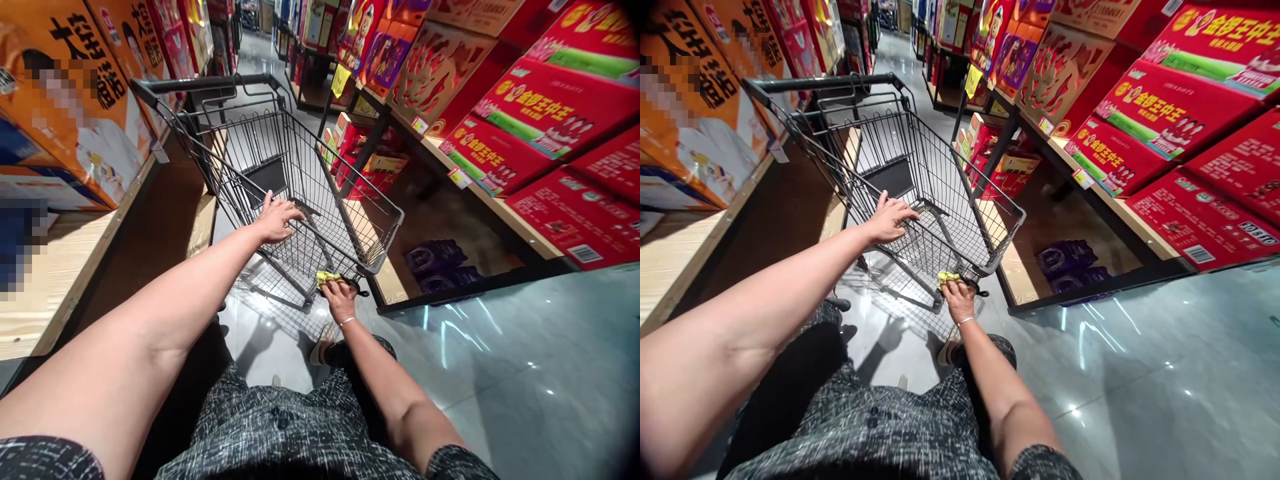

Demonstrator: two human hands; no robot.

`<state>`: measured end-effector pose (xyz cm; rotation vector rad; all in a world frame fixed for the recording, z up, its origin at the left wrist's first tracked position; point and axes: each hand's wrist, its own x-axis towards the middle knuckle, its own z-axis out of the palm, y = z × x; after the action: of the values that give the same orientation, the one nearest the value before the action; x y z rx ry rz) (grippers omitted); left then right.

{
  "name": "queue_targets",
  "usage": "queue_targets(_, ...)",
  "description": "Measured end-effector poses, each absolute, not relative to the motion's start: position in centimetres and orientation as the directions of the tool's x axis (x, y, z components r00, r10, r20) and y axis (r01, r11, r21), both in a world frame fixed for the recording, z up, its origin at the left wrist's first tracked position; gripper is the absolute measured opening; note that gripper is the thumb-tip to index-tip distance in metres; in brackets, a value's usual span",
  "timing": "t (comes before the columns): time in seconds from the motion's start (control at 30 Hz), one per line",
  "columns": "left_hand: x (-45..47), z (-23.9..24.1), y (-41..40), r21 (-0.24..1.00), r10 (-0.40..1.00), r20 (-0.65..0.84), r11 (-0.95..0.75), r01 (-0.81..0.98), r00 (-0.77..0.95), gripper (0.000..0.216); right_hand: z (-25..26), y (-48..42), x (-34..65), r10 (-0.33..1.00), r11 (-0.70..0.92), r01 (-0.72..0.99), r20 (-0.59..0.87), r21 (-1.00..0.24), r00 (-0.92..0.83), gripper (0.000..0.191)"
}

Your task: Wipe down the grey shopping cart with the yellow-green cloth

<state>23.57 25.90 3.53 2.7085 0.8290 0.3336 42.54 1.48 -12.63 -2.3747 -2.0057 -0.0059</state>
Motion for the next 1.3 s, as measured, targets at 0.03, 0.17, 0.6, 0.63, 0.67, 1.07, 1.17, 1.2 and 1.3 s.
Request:
queue_targets(0.03, 23.4, 3.6, 25.9, 0.336, 0.578, 0.129, -0.790, 0.513, 0.806, 0.045, -13.7, 1.3, 41.8, 0.985, -0.169, 0.985, -0.022, -0.025, 0.169, 0.041)
queue_targets(0.17, 22.9, 3.6, 25.9, 0.324, 0.598, 0.117, -0.778, 0.538, 0.793, 0.044, -15.1, 1.0, 39.7, 0.987, -0.133, 0.991, -0.095, -0.027, 0.130, 0.036)
queue_targets(0.6, 20.4, 3.4, 22.2, 0.274, 0.547, 0.054, -0.812, 0.515, 0.835, 0.048, -2.7, -3.4, 37.6, 0.887, -0.090, 0.996, 0.456, 0.023, 0.070, 0.045)
queue_targets(0.63, 20.3, 3.3, 21.4, 0.274, 0.508, 0.051, -0.835, 0.477, 0.860, 0.051, -3.4, -3.5, 37.4, 0.902, -0.073, 0.997, 0.429, 0.029, 0.054, 0.045)
queue_targets(0.67, 20.2, 3.1, 20.7, 0.281, 0.485, 0.057, -0.846, 0.452, 0.873, 0.055, -4.4, -3.7, 37.1, 0.921, -0.053, 0.998, 0.388, 0.029, 0.038, 0.046)
queue_targets(1.07, 18.9, 3.0, 19.8, 0.443, 0.520, 0.066, -0.780, 0.442, 0.852, 0.046, -11.3, -3.1, 32.2, 0.968, 0.026, 1.000, -0.251, -0.004, -0.026, 0.037)
queue_targets(1.17, 18.2, 2.2, 20.7, 0.452, 0.489, 0.105, -0.799, 0.397, 0.866, 0.038, -6.9, -2.6, 30.7, 0.975, 0.158, 0.987, -0.149, -0.039, -0.162, 0.034)
queue_targets(1.2, 17.9, 1.9, 21.0, 0.449, 0.475, 0.126, -0.810, 0.376, 0.871, 0.036, -5.0, -2.3, 30.3, 0.975, 0.207, 0.977, -0.072, -0.041, -0.210, 0.035)
queue_targets(1.3, 16.9, 1.4, 22.0, 0.434, 0.442, 0.163, -0.835, 0.338, 0.882, 0.033, 0.7, -0.6, 29.5, 0.956, 0.236, 0.972, 0.176, 0.007, -0.233, 0.041)
